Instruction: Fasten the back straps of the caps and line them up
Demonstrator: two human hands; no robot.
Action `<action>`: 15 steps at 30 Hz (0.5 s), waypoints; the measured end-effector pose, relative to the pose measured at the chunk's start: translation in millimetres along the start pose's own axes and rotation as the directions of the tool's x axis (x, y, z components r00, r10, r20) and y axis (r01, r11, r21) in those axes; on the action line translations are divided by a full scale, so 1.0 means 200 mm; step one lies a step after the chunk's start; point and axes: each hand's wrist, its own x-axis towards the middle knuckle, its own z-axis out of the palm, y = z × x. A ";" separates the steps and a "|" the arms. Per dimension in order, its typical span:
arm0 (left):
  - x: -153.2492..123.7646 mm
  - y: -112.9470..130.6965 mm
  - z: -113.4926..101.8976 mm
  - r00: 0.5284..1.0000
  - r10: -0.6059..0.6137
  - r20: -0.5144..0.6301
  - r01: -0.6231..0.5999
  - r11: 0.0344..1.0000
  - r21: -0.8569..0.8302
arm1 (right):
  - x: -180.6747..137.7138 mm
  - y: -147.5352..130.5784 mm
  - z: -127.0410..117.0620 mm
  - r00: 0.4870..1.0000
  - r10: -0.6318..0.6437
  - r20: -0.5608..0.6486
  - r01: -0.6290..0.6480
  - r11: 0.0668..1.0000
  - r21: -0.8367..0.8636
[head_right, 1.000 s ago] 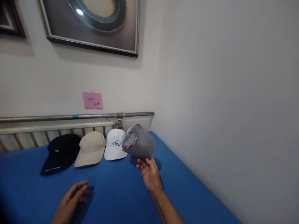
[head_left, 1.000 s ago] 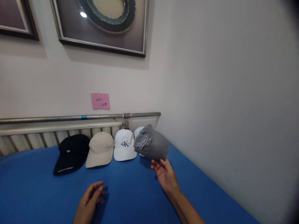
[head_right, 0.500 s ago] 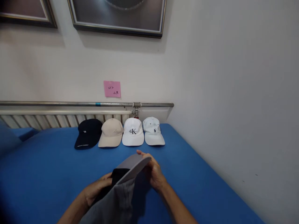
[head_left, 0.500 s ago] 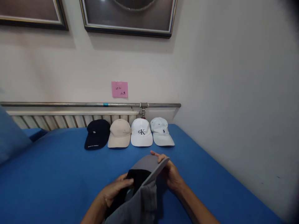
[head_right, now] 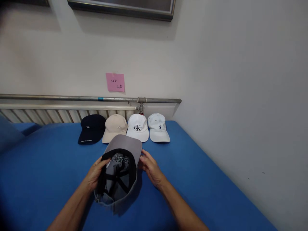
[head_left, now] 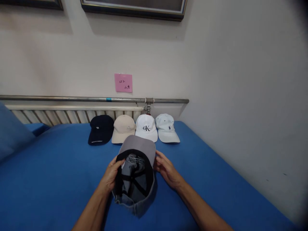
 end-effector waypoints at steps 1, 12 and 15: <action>0.01 0.00 0.00 1.000 0.011 -0.014 -0.012 1.000 -0.007 | 0.00 0.01 0.00 1.000 0.001 -0.007 -0.001 0.999 -0.044; 0.00 0.07 -0.05 0.984 0.170 0.048 -0.177 0.962 0.208 | 0.03 0.07 -0.01 0.978 -0.025 -0.206 -0.031 0.964 -0.263; -0.03 0.10 -0.06 0.875 0.436 0.208 -0.478 0.722 0.500 | 0.04 0.04 -0.02 0.960 -0.065 -0.271 -0.002 0.971 -0.239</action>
